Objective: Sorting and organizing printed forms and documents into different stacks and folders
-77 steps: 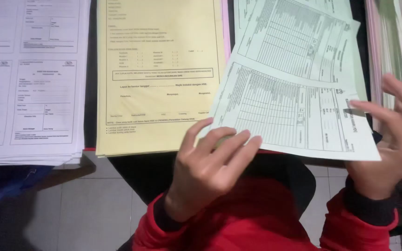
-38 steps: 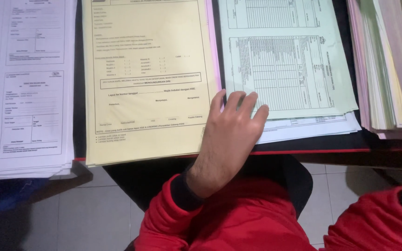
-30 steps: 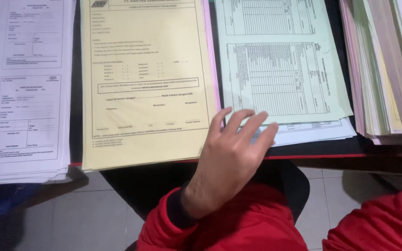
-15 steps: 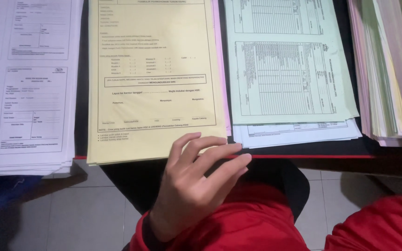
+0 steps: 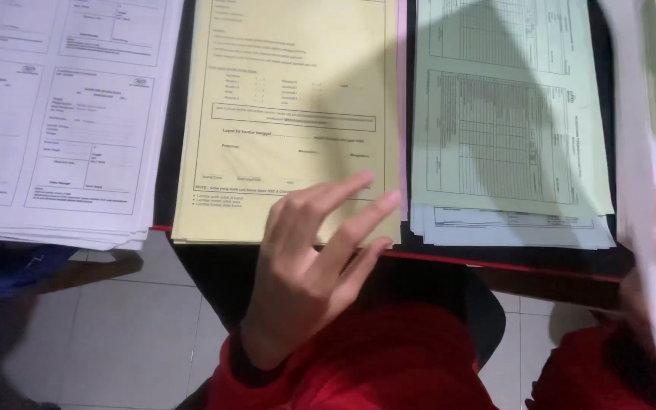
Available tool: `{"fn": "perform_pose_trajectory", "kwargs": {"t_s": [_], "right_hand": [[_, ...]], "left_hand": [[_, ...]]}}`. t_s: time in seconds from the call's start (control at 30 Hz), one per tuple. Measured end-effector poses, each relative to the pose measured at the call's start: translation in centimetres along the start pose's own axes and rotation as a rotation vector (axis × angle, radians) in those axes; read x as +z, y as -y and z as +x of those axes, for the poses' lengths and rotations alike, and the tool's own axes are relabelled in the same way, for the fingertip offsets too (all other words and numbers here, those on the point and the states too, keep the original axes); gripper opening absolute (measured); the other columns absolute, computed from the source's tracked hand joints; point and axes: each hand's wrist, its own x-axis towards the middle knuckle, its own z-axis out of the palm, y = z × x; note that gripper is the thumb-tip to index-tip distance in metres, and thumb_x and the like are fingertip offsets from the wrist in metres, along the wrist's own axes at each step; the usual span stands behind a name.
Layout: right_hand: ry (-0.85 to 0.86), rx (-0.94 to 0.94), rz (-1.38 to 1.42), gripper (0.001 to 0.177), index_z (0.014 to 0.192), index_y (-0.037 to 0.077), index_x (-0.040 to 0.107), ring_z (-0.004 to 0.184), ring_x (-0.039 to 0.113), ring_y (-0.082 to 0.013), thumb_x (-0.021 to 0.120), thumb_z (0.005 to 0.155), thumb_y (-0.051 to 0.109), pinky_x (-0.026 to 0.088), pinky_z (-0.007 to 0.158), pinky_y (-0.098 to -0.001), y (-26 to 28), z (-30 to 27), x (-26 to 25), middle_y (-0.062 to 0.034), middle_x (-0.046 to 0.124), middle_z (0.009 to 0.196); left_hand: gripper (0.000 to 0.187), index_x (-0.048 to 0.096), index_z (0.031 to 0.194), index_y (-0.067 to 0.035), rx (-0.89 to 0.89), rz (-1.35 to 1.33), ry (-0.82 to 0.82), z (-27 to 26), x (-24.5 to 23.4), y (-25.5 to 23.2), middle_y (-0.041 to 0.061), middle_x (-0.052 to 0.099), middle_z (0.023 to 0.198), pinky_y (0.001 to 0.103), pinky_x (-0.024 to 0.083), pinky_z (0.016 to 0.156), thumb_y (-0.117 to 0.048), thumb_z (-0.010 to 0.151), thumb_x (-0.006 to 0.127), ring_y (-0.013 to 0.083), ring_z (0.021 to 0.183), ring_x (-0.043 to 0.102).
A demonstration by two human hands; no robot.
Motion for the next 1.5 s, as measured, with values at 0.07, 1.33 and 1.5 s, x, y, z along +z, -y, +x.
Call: {"fn": "perform_pose_trajectory", "kwargs": {"t_s": [0.07, 1.33, 1.5], "right_hand": [[-0.016, -0.026, 0.043, 0.045, 0.132, 0.012, 0.047, 0.16, 0.039, -0.0644, 0.063, 0.09, 0.019, 0.032, 0.14, -0.0715, 9.2, 10.7, -4.7, -0.0282, 0.054, 0.151], [-0.675, 0.125, 0.107, 0.035, 0.106, -0.014, 0.071, 0.096, 0.076, -0.0394, 0.051, 0.086, -0.035, 0.061, 0.091, -0.0523, 28.7, 32.3, 2.7, -0.0281, 0.075, 0.102], [-0.71, 0.06, 0.111, 0.034, 0.104, -0.009, 0.076, 0.088, 0.077, -0.0397, 0.044, 0.091, -0.015, 0.056, 0.091, -0.0504, 30.9, 38.4, 2.8, -0.0247, 0.078, 0.1]], "left_hand": [[0.054, 0.057, 0.139, -0.012, -0.044, 0.081, -0.008, -0.4, -0.5, 0.6, 0.017, 0.06, 0.139, 0.043, 0.058, 0.104, -0.02, 0.097, 0.09, 0.0292, 0.119, 0.065], [0.078, 0.045, 0.154, -0.027, -0.215, -0.097, -0.727, -2.8, -2.4, 3.0, 0.005, 0.037, 0.17, 0.041, 0.051, 0.141, -0.061, 0.089, 0.074, 0.0227, 0.164, 0.043], [0.092, 0.025, 0.16, -0.013, -0.406, -0.172, -0.85, -2.2, -3.6, 1.2, 0.015, 0.04, 0.163, 0.053, 0.058, 0.134, -0.056, 0.09, 0.066, 0.0319, 0.157, 0.049]]}}
